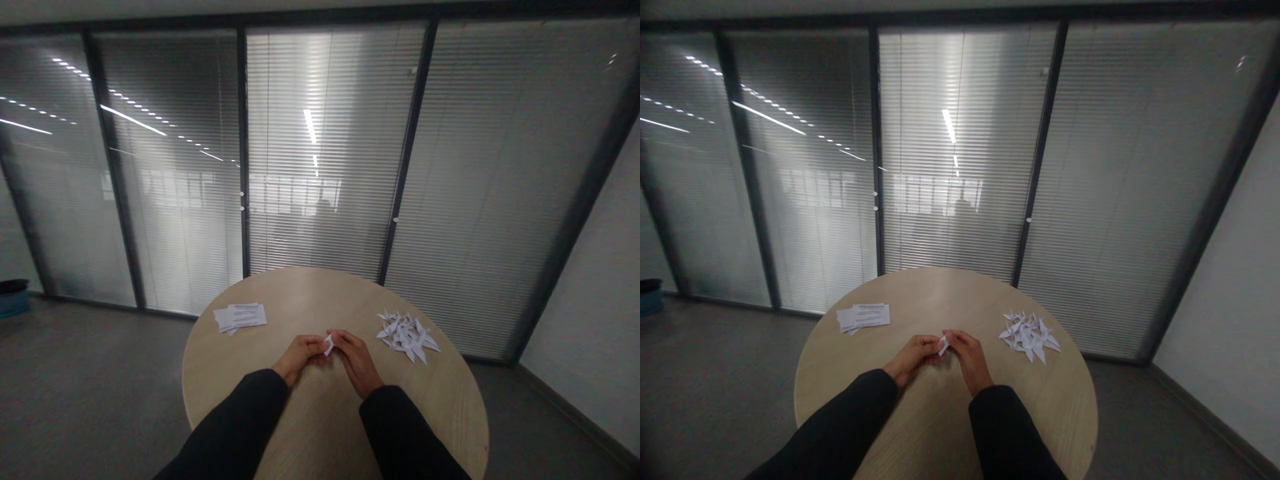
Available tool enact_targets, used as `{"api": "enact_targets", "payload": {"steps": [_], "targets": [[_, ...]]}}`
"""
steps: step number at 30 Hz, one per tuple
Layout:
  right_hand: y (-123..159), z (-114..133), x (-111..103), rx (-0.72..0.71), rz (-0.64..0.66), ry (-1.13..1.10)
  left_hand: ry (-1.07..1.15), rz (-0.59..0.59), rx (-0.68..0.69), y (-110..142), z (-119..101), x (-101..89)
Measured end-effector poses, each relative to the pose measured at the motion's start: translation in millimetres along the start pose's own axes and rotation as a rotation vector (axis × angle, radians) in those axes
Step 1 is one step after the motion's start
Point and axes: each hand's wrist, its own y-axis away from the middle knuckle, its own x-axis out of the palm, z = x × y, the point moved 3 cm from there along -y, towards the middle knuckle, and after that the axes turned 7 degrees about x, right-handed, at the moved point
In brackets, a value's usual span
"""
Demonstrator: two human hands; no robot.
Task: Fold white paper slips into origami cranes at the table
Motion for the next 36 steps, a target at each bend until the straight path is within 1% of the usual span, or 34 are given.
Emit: {"api": "enact_targets", "payload": {"steps": [4,8,12,17,21,24,27,32,36], "targets": [[-3,-1,-3,-0.023,-0.058,0.088,0.011,-0.107,0.029,-4,4,-4.4],[-7,-4,-4,-0.053,-0.078,0.217,-0.063,-0.146,0.087,-8,8,-6.2],[-9,-5,-8,-0.095,-0.117,0.270,-0.117,-0.118,0.090,-12,12,-5.3],[-8,-7,-11,-0.074,-0.154,0.280,-0.232,-0.044,0.110,-13,8,-4.2],[-3,-5,-9,-0.066,-0.166,0.258,-0.297,-0.037,0.133,-13,7,-4.7],[-2,-3,-8,-0.047,-0.145,0.238,-0.267,-0.032,0.130,-14,11,-4.6],[-3,-2,-10,-0.032,-0.141,0.234,-0.186,-0.038,0.109,-13,14,-4.1],[-7,-5,-12,-0.045,-0.135,0.214,-0.082,-0.043,0.114,-11,11,-4.0],[-8,-7,-10,-0.037,-0.094,0.193,-0.045,-0.093,0.116,-10,8,-7.6]]}}
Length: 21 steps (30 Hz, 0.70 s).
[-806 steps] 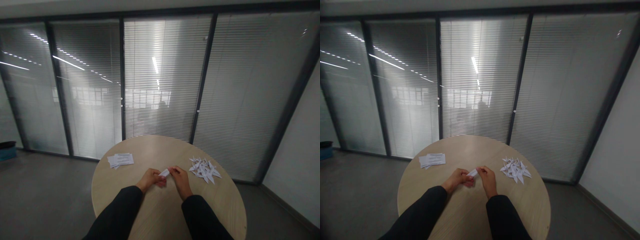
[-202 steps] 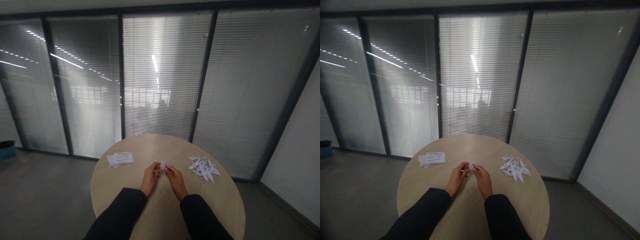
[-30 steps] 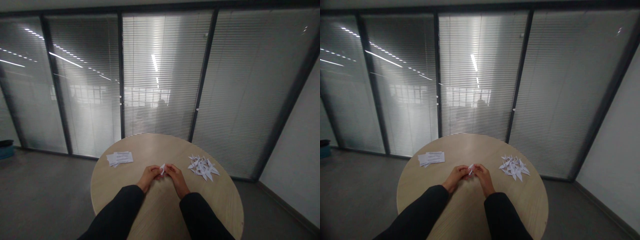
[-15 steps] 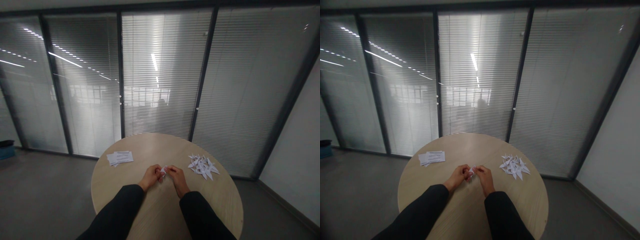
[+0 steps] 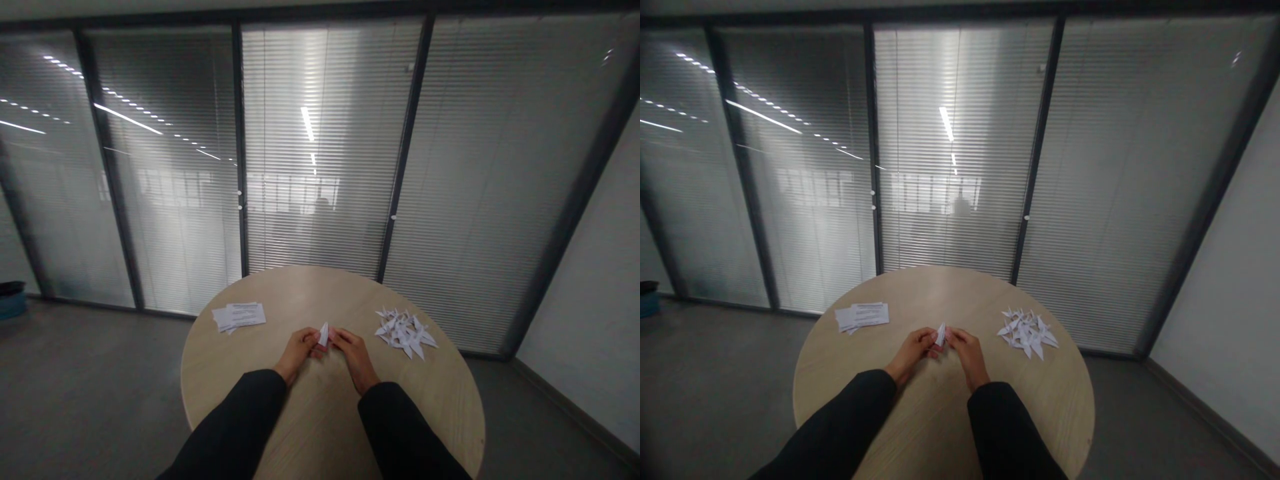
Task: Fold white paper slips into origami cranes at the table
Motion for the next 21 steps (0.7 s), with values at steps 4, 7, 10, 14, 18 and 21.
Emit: {"api": "enact_targets", "payload": {"steps": [4,7,10,14,18,21], "targets": [[1.9,2.8,2.2,0.001,0.034,0.014,0.028,-0.050,-0.005,0.3,-0.7,-1.6],[3.1,4.4,2.1,0.010,0.030,0.014,0.031,-0.051,-0.005,1.1,-2.4,-0.7],[3.3,4.7,1.4,0.004,0.017,0.025,0.023,-0.047,-0.003,1.4,-3.5,-0.3],[2.0,3.1,1.1,-0.011,0.017,0.042,0.022,-0.049,-0.003,0.9,-2.8,-0.7],[1.1,1.9,1.2,-0.013,0.017,0.044,0.024,-0.047,-0.006,0.6,-2.1,-0.6],[1.1,2.2,1.4,-0.016,0.022,0.046,0.037,-0.050,-0.016,0.7,-1.7,-0.6]]}}
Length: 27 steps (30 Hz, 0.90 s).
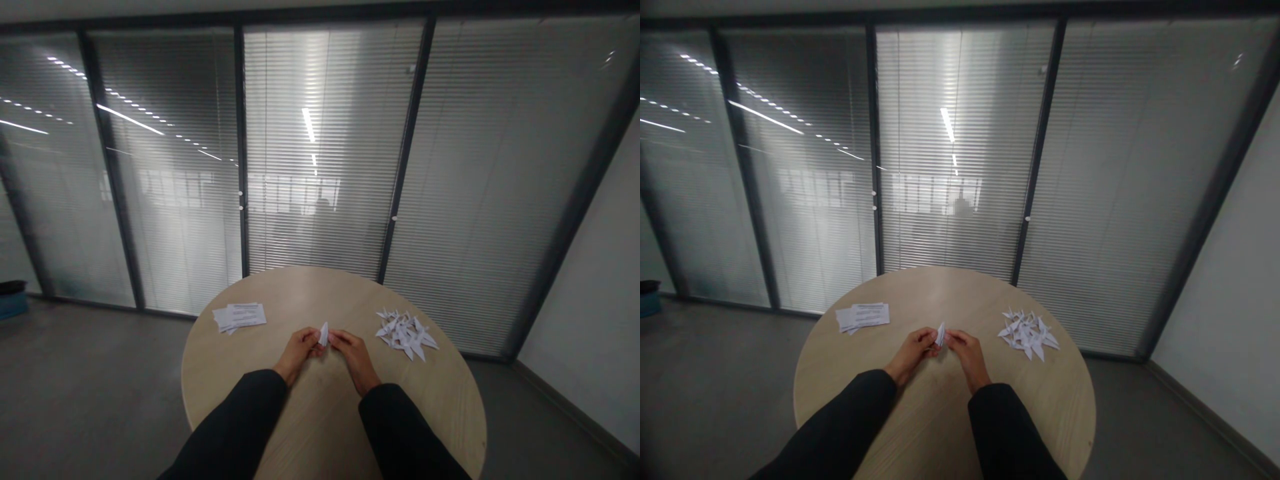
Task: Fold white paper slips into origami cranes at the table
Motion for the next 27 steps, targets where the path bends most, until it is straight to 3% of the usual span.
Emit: {"api": "enact_targets", "payload": {"steps": [9,17,27], "targets": [[0.5,2.3,1.2,-0.006,0.005,-0.012,0.038,0.048,-0.015,3.2,-3.5,2.7],[1.8,3.4,0.8,-0.004,-0.006,0.008,-0.061,0.067,0.038,-0.4,0.3,-0.2],[0.1,6.5,0.9,-0.082,-0.069,0.131,-0.472,0.104,0.237,-2.6,-2.2,-2.0]]}}
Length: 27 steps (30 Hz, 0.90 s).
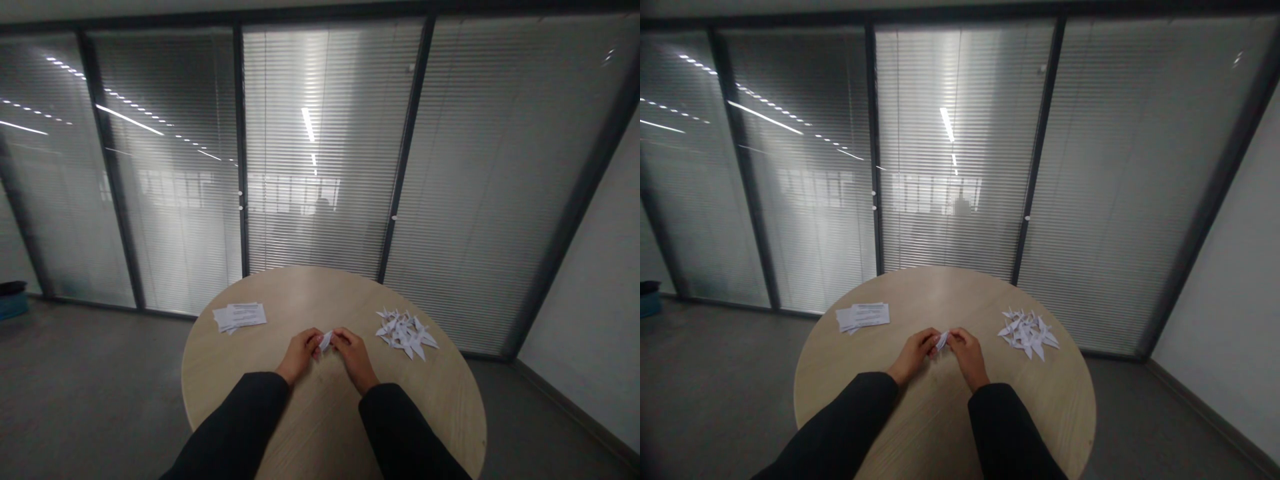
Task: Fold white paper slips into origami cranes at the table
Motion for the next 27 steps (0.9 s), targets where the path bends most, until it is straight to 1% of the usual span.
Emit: {"api": "enact_targets", "payload": {"steps": [4,8,10,17,23,27], "targets": [[0,-1,1,-0.016,-0.011,0.039,-0.085,-0.071,0.040,1,-1,-1.6],[-1,-4,2,-0.004,-0.004,-0.009,-0.066,-0.157,0.025,0,4,-2.8],[-1,-5,2,0.008,-0.011,-0.030,-0.040,-0.174,0.017,0,6,-3.1],[-1,-6,1,0.006,-0.020,-0.056,0.014,-0.159,-0.008,0,-2,-2.0],[-1,-6,-1,0.032,-0.039,-0.084,0.052,-0.146,0.013,0,-6,-0.2],[-2,-7,-1,0.037,-0.044,-0.093,0.038,-0.132,0.023,1,-9,-0.4]]}}
